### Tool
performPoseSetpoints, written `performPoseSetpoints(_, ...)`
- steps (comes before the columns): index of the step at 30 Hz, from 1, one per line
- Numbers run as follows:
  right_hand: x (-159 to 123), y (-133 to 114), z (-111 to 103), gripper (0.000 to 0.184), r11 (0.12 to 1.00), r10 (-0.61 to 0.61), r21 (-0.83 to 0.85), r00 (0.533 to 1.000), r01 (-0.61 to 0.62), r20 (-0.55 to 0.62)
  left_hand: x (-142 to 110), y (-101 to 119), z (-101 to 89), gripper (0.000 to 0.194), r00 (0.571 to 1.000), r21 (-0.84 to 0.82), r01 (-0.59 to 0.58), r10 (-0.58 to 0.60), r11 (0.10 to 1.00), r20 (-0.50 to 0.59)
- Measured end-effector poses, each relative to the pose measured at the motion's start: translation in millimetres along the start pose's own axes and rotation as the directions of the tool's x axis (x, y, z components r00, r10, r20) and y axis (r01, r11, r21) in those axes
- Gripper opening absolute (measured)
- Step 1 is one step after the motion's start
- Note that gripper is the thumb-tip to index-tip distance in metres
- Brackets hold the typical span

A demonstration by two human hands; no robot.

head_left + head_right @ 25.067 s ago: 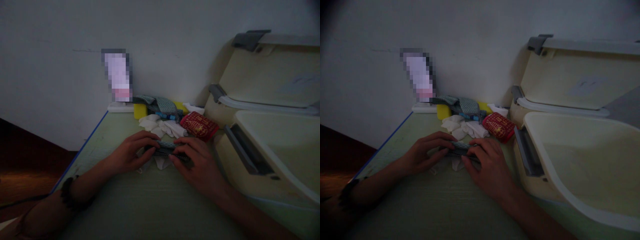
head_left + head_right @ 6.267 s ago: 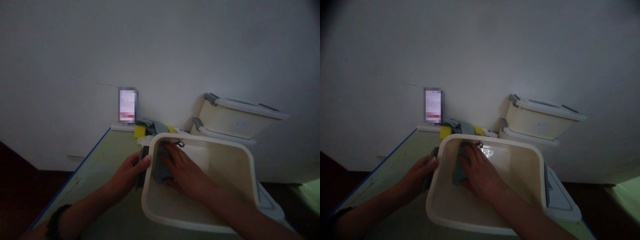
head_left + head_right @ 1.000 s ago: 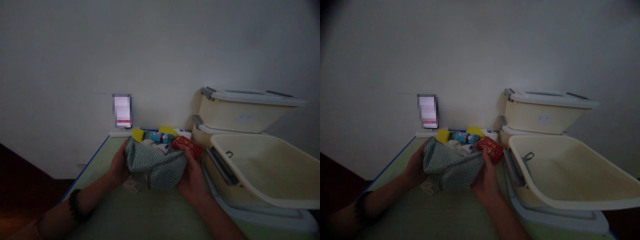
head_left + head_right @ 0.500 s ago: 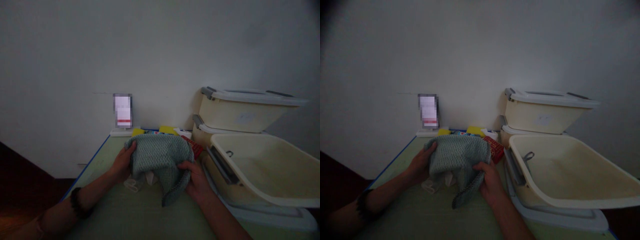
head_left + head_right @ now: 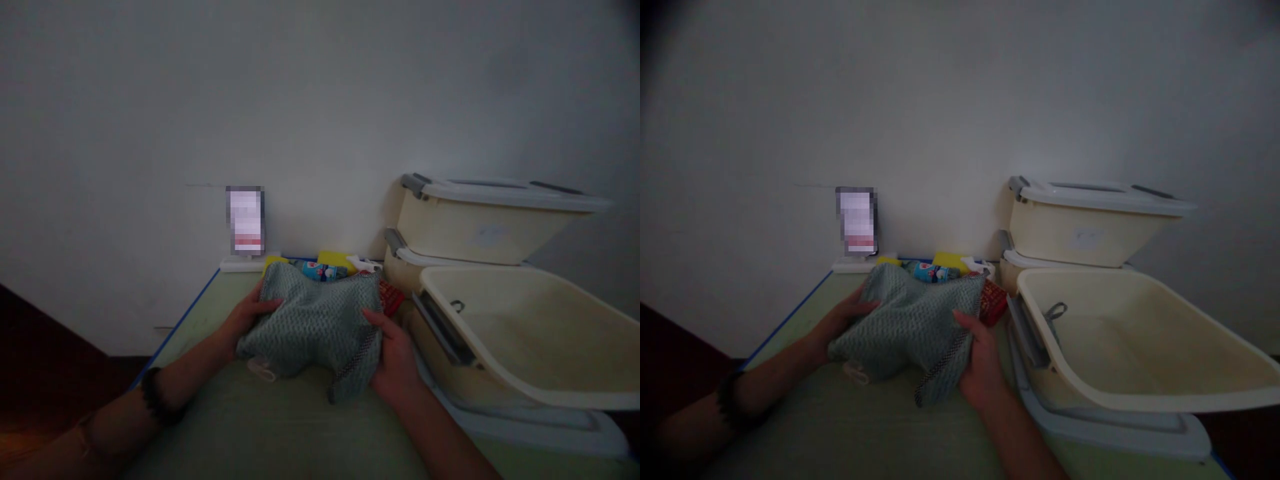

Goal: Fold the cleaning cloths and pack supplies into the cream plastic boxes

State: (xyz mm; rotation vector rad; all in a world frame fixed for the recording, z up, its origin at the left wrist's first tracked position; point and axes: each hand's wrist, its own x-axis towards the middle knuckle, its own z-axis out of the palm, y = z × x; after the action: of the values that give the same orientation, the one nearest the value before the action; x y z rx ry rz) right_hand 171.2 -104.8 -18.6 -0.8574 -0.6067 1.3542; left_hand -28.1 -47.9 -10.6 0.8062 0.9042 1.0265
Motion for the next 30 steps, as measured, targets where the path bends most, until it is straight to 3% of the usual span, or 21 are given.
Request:
performPoseSetpoints(3,4,6,-2,0.042,0.995,0.102,0.028,0.989,-0.1,-0.106,5,-2,1.4,0.067,0.991,0.11,-0.087,0.097,0.99,-0.092)
performPoseSetpoints(5,6,8,-3,0.065,0.998,0.057,0.005,0.988,-0.057,-0.143,7,-2,-0.7,0.062,0.973,0.149,-0.148,0.171,0.978,-0.154)
performPoseSetpoints(8,8,6,-3,0.079,1.0,-0.011,-0.027,0.994,0.008,-0.107,11,-3,-6.0,0.061,0.948,0.202,-0.213,0.252,0.956,-0.195)
performPoseSetpoints(12,9,5,-4,0.081,0.988,-0.115,-0.122,0.984,0.099,-0.134,13,-4,-8.0,0.061,0.931,0.3,-0.236,0.304,0.924,-0.204)
performPoseSetpoints(16,15,12,-12,0.075,0.942,-0.197,-0.316,0.948,0.112,-0.25,14,-1,-5.9,0.055,0.933,0.399,-0.139,0.255,0.906,-0.254)
performPoseSetpoints(18,17,15,-15,0.073,0.908,-0.245,-0.395,0.944,0.143,-0.221,17,1,-7.8,0.055,0.93,0.424,-0.123,0.253,0.897,-0.266)
performPoseSetpoints(20,17,16,-15,0.074,0.854,-0.32,-0.472,0.937,0.22,-0.141,20,0,-12.4,0.058,0.91,0.492,-0.202,0.348,0.847,-0.225)
performPoseSetpoints(22,15,15,-12,0.074,0.773,-0.407,-0.548,0.912,0.318,-0.044,22,-1,-17.8,0.06,0.834,0.639,-0.356,0.54,0.682,-0.112)
performPoseSetpoints(24,11,15,-10,0.073,0.696,-0.46,-0.602,0.886,0.393,0.047,21,-4,-21.0,0.051,0.689,0.796,-0.479,0.72,0.371,0.079)
performPoseSetpoints(26,8,15,-8,0.074,0.664,-0.46,-0.615,0.881,0.425,0.112,15,-7,-20.1,0.035,0.551,0.836,-0.547,0.772,0.046,0.318)
performPoseSetpoints(28,5,15,-7,0.078,0.65,-0.447,-0.617,0.88,0.443,0.161,7,-11,-16.0,0.025,0.499,0.772,-0.622,0.693,-0.131,0.52)
performPoseSetpoints(30,2,14,-6,0.079,0.636,-0.428,-0.616,0.877,0.465,0.221,1,-16,-11.2,0.026,0.512,0.707,-0.69,0.586,-0.154,0.628)
